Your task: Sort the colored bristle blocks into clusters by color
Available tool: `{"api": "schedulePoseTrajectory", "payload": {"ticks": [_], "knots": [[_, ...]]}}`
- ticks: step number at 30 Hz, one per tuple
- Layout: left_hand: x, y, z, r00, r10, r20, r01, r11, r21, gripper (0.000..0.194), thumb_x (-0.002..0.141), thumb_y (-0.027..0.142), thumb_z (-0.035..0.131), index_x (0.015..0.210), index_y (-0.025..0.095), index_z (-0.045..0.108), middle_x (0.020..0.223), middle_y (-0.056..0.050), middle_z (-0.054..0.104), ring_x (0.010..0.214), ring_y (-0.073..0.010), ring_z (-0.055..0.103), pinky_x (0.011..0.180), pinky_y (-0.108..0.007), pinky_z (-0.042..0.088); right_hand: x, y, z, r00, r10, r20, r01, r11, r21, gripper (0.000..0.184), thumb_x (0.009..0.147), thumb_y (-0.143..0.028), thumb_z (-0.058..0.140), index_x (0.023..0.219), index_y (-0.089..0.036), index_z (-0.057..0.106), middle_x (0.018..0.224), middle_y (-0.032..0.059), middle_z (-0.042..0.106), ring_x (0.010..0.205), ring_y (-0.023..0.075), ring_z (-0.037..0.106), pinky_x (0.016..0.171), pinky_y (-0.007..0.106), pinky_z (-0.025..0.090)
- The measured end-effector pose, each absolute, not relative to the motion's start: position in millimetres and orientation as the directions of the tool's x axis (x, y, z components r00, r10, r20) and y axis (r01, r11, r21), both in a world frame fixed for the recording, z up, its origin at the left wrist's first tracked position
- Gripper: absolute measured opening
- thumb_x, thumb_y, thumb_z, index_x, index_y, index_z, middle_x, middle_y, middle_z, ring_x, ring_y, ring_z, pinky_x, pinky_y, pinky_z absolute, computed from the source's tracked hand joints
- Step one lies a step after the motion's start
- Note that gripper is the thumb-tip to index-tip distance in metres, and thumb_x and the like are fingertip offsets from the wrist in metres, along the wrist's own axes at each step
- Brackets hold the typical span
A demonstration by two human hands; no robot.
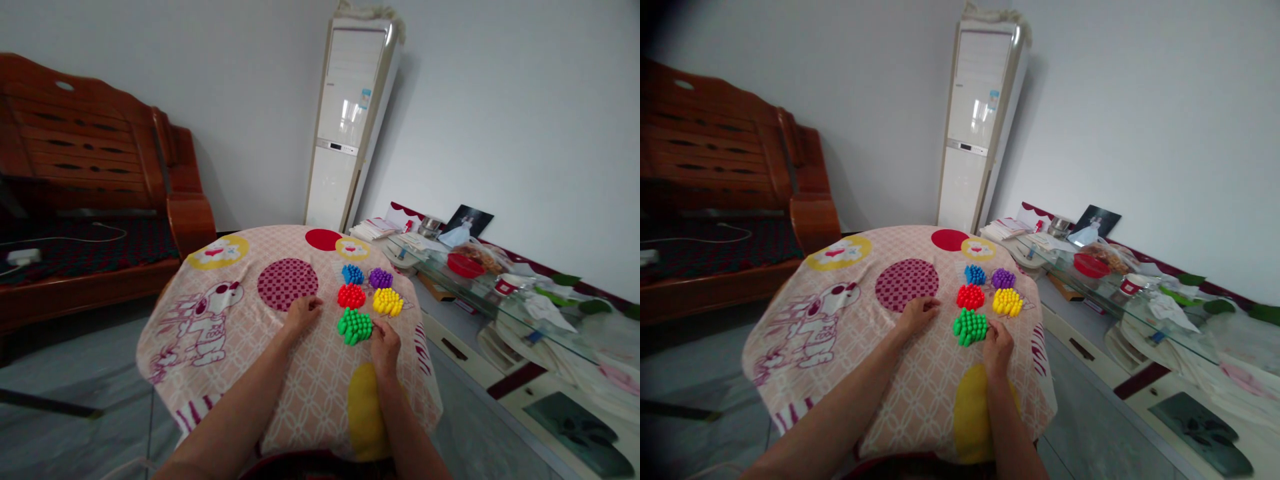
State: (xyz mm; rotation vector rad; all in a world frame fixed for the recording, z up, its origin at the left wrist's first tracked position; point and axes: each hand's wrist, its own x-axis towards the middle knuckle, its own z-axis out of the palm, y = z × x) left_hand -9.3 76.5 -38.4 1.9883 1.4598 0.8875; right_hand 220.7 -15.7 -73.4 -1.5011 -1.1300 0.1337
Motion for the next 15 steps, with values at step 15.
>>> {"api": "schedulePoseTrajectory", "payload": {"ticks": [15], "knots": [[-8.9, 73.3, -35.6, 0.198, 0.961, 0.191, 0.616, -0.274, 0.739, 0.026, 0.08, 0.018, 0.059, 0.1, 0.02, 0.075, 0.092, -0.005, 0.077, 0.085, -0.0188, 0.071, 0.08, -0.027, 0.052, 221.6, -16.1, -75.4, 0.533, 0.694, 0.484, 0.547, 0.153, -0.823, 0.032, 0.075, -0.031, 0.048, 0.086, -0.018, 0.076, 0.085, 0.0088, 0.077, 0.08, 0.0243, 0.069, 0.076, 0.035, 0.053]]}}
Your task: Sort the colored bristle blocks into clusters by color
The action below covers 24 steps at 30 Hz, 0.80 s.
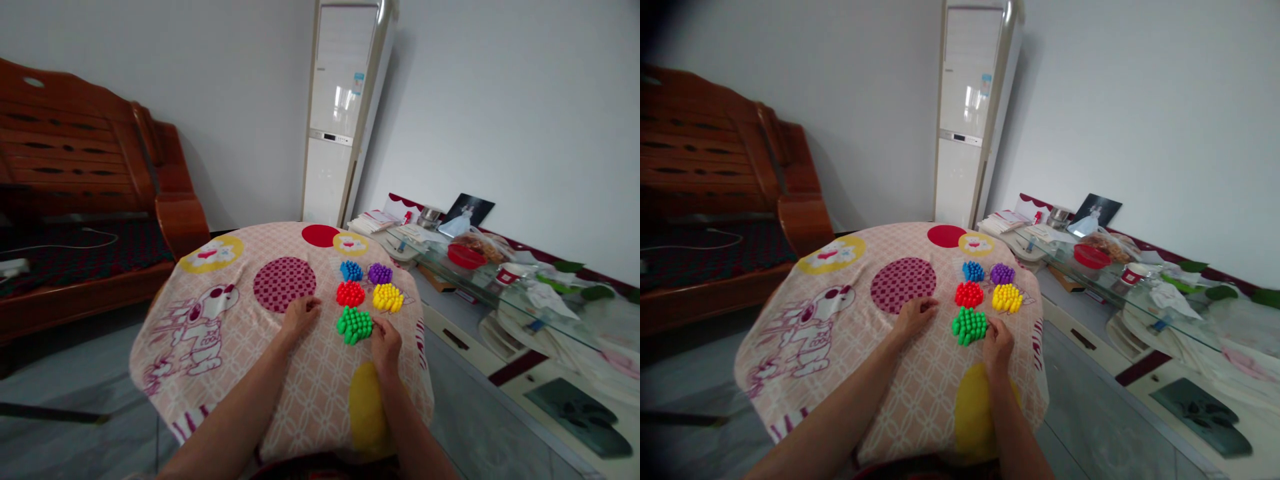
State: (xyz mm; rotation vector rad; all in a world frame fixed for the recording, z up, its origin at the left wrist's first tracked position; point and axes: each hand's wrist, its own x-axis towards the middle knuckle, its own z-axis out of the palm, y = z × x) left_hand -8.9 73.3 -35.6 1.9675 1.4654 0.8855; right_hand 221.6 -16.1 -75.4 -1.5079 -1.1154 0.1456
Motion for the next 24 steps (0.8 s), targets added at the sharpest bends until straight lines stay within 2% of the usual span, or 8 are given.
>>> {"api": "schedulePoseTrajectory", "payload": {"ticks": [5, 9, 13, 24], "knots": [[-10, 75, -41, 0.209, 0.959, 0.193, 0.566, -0.28, 0.775, 0.026, 0.081, 0.021, 0.058, 0.101, 0.019, 0.074, 0.094, -0.004, 0.077, 0.084, -0.018, 0.071, 0.08, -0.026, 0.052, 218, -21, -73, 0.54, 0.716, 0.441, 0.517, 0.132, -0.846, 0.033, 0.078, -0.029, 0.048, 0.092, -0.017, 0.076, 0.092, 0.0094, 0.077, 0.086, 0.0244, 0.07, 0.08, 0.036, 0.053], [-10, 74, -42, 0.201, 0.962, 0.187, 0.534, -0.268, 0.802, 0.026, 0.081, 0.023, 0.058, 0.101, 0.019, 0.074, 0.095, -0.004, 0.077, 0.085, -0.0182, 0.071, 0.079, -0.026, 0.053, 215, -26, -69, 0.539, 0.735, 0.412, 0.509, 0.105, -0.854, 0.032, 0.079, -0.03, 0.049, 0.091, -0.018, 0.075, 0.09, 0.0087, 0.076, 0.083, 0.0241, 0.069, 0.076, 0.034, 0.053], [-10, 74, -41, 0.194, 0.966, 0.173, 0.534, -0.252, 0.807, 0.025, 0.081, 0.024, 0.058, 0.1, 0.02, 0.074, 0.093, -0.003, 0.077, 0.083, -0.018, 0.071, 0.077, -0.026, 0.053, 216, -28, -70, 0.529, 0.754, 0.391, 0.492, 0.103, -0.865, 0.03, 0.081, -0.03, 0.049, 0.091, -0.019, 0.075, 0.089, 0.0082, 0.076, 0.081, 0.0235, 0.069, 0.072, 0.033, 0.054], [-10, 72, -42, 0.174, 0.976, 0.133, 0.555, -0.209, 0.805, 0.03, 0.083, 0.031, 0.055, 0.104, 0.019, 0.074, 0.089, -0.003, 0.076, 0.077, -0.0176, 0.068, 0.074, -0.028, 0.051, 217, -33, -79, 0.554, 0.753, 0.355, 0.485, 0.054, -0.873, 0.032, 0.083, -0.033, 0.052, 0.095, -0.015, 0.075, 0.094, 0.0102, 0.077, 0.085, 0.0239, 0.072, 0.076, 0.033, 0.056]]}}
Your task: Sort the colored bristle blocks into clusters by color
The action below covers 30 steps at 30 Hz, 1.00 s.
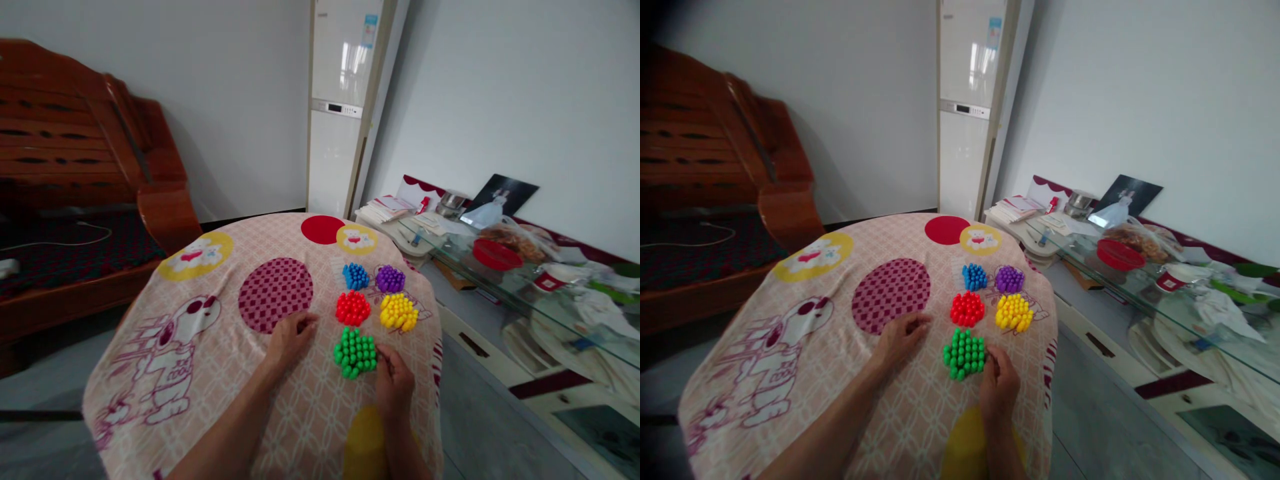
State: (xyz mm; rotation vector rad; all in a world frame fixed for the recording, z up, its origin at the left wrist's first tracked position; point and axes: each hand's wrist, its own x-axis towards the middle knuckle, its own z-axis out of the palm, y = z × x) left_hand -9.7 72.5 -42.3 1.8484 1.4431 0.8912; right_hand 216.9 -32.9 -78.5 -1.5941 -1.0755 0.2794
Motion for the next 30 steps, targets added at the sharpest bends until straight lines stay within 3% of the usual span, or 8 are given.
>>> {"api": "schedulePoseTrajectory", "payload": {"ticks": [15, 30], "knots": [[-7, 69, -43, 0.206, 0.97, 0.127, 0.552, -0.223, 0.804, 0.03, 0.087, 0.032, 0.053, 0.105, 0.019, 0.073, 0.098, -0.005, 0.075, 0.085, -0.0183, 0.068, 0.077, -0.029, 0.05, 217, -39, -78, 0.553, 0.759, 0.344, 0.52, 0.009, -0.854, 0.03, 0.085, -0.035, 0.055, 0.093, -0.017, 0.076, 0.094, 0.0095, 0.077, 0.084, 0.0229, 0.073, 0.074, 0.03, 0.057], [1, 67, -44, 0.166, 0.977, 0.134, 0.534, -0.203, 0.821, 0.029, 0.088, 0.033, 0.055, 0.107, 0.021, 0.073, 0.093, -0.003, 0.075, 0.08, -0.0178, 0.069, 0.074, -0.029, 0.052, 225, -40, -83, 0.556, 0.761, 0.333, 0.524, -0.009, -0.852, 0.028, 0.084, -0.035, 0.058, 0.095, -0.016, 0.076, 0.093, 0.01, 0.077, 0.084, 0.0227, 0.073, 0.073, 0.03, 0.057]]}}
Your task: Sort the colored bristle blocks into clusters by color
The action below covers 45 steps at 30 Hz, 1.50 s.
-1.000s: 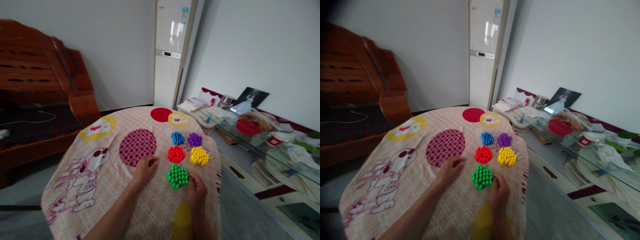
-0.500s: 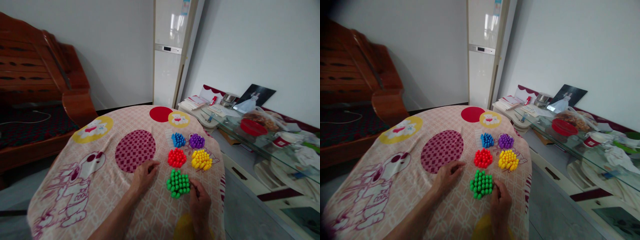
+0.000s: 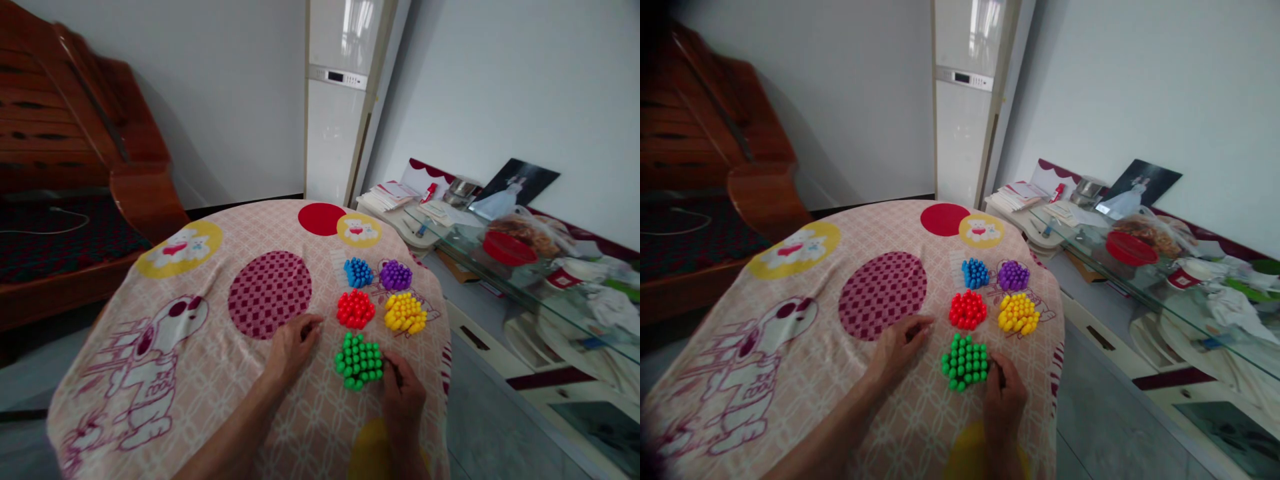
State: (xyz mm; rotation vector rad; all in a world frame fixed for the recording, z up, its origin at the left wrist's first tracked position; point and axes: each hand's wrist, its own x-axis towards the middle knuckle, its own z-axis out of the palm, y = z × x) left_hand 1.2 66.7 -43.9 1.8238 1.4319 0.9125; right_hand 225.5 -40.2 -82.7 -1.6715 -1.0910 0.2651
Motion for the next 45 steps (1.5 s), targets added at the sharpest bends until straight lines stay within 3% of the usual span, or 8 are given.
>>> {"api": "schedulePoseTrajectory", "payload": {"ticks": [11, 19, 22, 25, 28, 31, 37, 45], "knots": [[28, 34, -44, 0.205, 0.968, 0.145, 0.285, -0.201, 0.937, 0.038, 0.093, 0.038, 0.051, 0.125, 0.019, 0.062, 0.112, -0.009, 0.071, 0.094, -0.0195, 0.069, 0.081, -0.033, 0.057, 218, -41, -73, 0.632, 0.724, 0.277, 0.432, -0.032, -0.901, 0.03, 0.084, -0.038, 0.059, 0.096, -0.016, 0.076, 0.093, 0.0105, 0.077, 0.084, 0.0235, 0.071, 0.076, 0.033, 0.055], [28, 41, -45, 0.21, 0.961, 0.179, 0.256, -0.23, 0.939, 0.05, 0.093, 0.043, 0.052, 0.136, 0.018, 0.053, 0.12, -0.014, 0.066, 0.102, -0.0236, 0.067, 0.087, -0.041, 0.057, 213, -40, -65, 0.689, 0.655, 0.311, 0.434, -0.028, -0.901, 0.033, 0.085, -0.041, 0.057, 0.097, -0.015, 0.073, 0.089, 0.0104, 0.076, 0.082, 0.0228, 0.07, 0.076, 0.034, 0.055], [29, 39, -42, 0.25, 0.906, 0.342, 0.319, -0.41, 0.854, 0.055, 0.092, 0.044, 0.054, 0.141, 0.02, 0.048, 0.133, -0.016, 0.058, 0.12, -0.0269, 0.058, 0.098, -0.045, 0.052, 239, -28, -54, 0.731, 0.559, 0.391, 0.495, -0.038, -0.868, 0.042, 0.085, -0.046, 0.056, 0.106, -0.014, 0.071, 0.103, 0.0137, 0.074, 0.094, 0.0247, 0.068, 0.085, 0.036, 0.053], [40, 30, -40, 0.402, 0.769, 0.497, 0.372, -0.633, 0.679, 0.063, 0.086, 0.045, 0.063, 0.143, 0.024, 0.048, 0.146, -0.015, 0.047, 0.135, -0.0305, 0.043, 0.111, -0.05, 0.039, 284, 2, -40, 0.743, 0.54, 0.395, 0.499, -0.054, -0.865, 0.056, 0.085, -0.051, 0.05, 0.123, -0.012, 0.065, 0.123, 0.0168, 0.068, 0.112, 0.0274, 0.063, 0.096, 0.041, 0.048], [60, 21, -39, 0.586, 0.64, 0.497, 0.394, -0.761, 0.515, 0.067, 0.078, 0.041, 0.074, 0.139, 0.029, 0.052, 0.154, -0.012, 0.039, 0.141, -0.0351, 0.035, 0.115, -0.058, 0.03, 317, 40, -34, 0.728, 0.606, 0.321, 0.491, -0.134, -0.861, 0.064, 0.081, -0.053, 0.049, 0.126, -0.009, 0.063, 0.131, 0.0207, 0.062, 0.12, 0.0309, 0.058, 0.102, 0.046, 0.044], [73, 22, -40, 0.636, 0.648, 0.418, 0.475, -0.756, 0.449, 0.065, 0.072, 0.029, 0.077, 0.134, 0.029, 0.057, 0.156, -0.012, 0.036, 0.141, -0.0381, 0.033, 0.114, -0.063, 0.027, 313, 67, -38, 0.609, 0.737, 0.295, 0.515, -0.084, -0.853, 0.062, 0.08, -0.055, 0.049, 0.12, -0.011, 0.067, 0.124, 0.0189, 0.067, 0.114, 0.0296, 0.061, 0.101, 0.045, 0.045], [33, 58, -43, 0.323, 0.831, 0.453, 0.656, -0.542, 0.525, 0.056, 0.076, 0.02, 0.066, 0.132, 0.023, 0.059, 0.149, -0.014, 0.044, 0.136, -0.0344, 0.041, 0.111, -0.052, 0.039, 233, 86, -42, 0.301, 0.903, 0.307, 0.518, 0.115, -0.847, 0.049, 0.078, -0.047, 0.06, 0.114, -0.016, 0.072, 0.115, 0.0128, 0.072, 0.104, 0.0272, 0.066, 0.096, 0.045, 0.05], [-62, 128, -35, -0.119, 0.875, 0.47, 0.676, -0.275, 0.683, 0.05, 0.082, 0.025, 0.058, 0.131, 0.016, 0.056, 0.13, -0.014, 0.06, 0.122, -0.0311, 0.056, 0.108, -0.048, 0.043, 114, 116, -29, -0.178, 0.946, 0.27, 0.143, 0.296, -0.944, 0.055, 0.084, -0.046, 0.061, 0.133, -0.023, 0.061, 0.136, 0.0092, 0.062, 0.122, 0.0256, 0.061, 0.102, 0.041, 0.049]]}}
